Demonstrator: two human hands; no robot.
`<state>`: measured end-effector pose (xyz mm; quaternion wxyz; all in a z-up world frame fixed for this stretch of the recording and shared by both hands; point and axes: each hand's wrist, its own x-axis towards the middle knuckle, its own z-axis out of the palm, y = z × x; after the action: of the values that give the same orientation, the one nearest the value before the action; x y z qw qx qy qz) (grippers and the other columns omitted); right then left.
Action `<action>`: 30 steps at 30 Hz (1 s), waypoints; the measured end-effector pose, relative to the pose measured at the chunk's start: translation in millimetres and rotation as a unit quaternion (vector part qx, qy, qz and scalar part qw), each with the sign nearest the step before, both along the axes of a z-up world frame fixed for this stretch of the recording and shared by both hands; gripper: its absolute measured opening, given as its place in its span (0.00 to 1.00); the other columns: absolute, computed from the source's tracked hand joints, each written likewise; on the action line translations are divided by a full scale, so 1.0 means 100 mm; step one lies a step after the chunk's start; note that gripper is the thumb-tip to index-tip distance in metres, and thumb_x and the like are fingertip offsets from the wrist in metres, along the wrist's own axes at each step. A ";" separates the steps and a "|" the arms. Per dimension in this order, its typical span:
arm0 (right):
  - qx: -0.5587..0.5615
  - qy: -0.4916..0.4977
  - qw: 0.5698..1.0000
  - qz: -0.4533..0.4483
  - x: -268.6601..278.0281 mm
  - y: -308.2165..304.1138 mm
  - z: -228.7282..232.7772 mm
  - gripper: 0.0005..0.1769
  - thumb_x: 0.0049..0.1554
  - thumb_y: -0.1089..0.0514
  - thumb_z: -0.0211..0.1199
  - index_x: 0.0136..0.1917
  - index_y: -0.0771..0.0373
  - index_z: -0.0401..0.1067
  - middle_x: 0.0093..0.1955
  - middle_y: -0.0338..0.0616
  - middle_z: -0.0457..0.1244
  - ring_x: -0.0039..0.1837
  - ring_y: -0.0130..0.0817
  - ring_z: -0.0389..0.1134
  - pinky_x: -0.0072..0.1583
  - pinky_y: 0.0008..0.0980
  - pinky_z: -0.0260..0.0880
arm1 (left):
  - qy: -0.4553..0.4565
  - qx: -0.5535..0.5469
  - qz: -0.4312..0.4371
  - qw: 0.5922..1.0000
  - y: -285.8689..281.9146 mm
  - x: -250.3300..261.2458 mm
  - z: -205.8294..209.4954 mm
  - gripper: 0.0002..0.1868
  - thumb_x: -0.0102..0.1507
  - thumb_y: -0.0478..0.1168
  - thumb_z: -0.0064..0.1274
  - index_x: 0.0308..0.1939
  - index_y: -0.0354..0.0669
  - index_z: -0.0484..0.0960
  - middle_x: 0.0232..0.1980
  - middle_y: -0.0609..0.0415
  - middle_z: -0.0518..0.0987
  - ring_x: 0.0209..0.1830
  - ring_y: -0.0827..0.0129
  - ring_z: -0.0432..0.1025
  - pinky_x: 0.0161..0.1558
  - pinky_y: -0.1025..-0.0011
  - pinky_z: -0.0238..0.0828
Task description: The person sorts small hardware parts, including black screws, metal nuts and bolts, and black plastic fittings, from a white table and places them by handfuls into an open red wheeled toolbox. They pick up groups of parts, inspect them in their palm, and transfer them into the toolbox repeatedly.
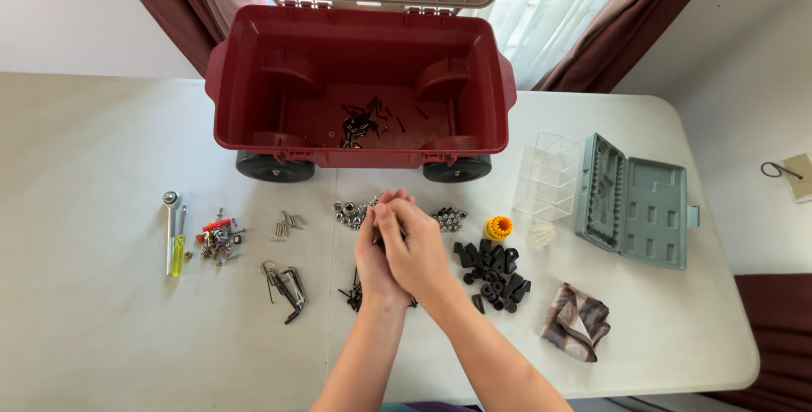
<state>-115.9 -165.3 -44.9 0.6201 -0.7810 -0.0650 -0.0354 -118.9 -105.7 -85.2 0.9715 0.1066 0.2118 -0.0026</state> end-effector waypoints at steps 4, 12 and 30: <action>-0.063 -0.116 0.991 -0.001 -0.11 -0.05 0.08 0.13 0.65 0.58 0.57 0.41 0.68 0.70 0.41 0.48 0.65 0.45 0.46 0.65 0.49 0.39 0.65 | -0.049 -0.030 0.003 0.998 -0.03 -0.06 -0.11 0.23 0.74 0.50 0.35 0.63 0.38 0.75 0.62 0.50 0.77 0.65 0.58 0.69 0.67 0.62 0.65; -0.077 -0.167 0.983 -0.004 -0.27 -0.14 -0.05 0.09 0.60 0.61 0.63 0.40 0.68 0.71 0.42 0.45 0.66 0.50 0.45 0.63 0.58 0.39 0.63 | -0.110 -0.054 -0.044 0.991 -0.12 -0.21 -0.11 0.27 0.74 0.49 0.30 0.67 0.37 0.72 0.70 0.48 0.72 0.75 0.57 0.61 0.74 0.59 0.55; 0.116 -0.210 0.970 0.041 -0.37 -0.46 -0.23 0.06 0.67 0.67 0.55 0.46 0.70 0.69 0.54 0.49 0.69 0.66 0.40 0.68 0.75 0.38 0.62 | -0.075 -0.105 -0.061 0.990 -0.25 -0.15 -0.14 0.24 0.73 0.46 0.33 0.64 0.34 0.74 0.68 0.46 0.74 0.71 0.57 0.65 0.74 0.60 0.57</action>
<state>-152.7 -211.2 -67.4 0.6802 -0.6751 -0.2215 -0.1801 -133.6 -130.9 -99.2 0.9885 0.0168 0.1298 -0.0762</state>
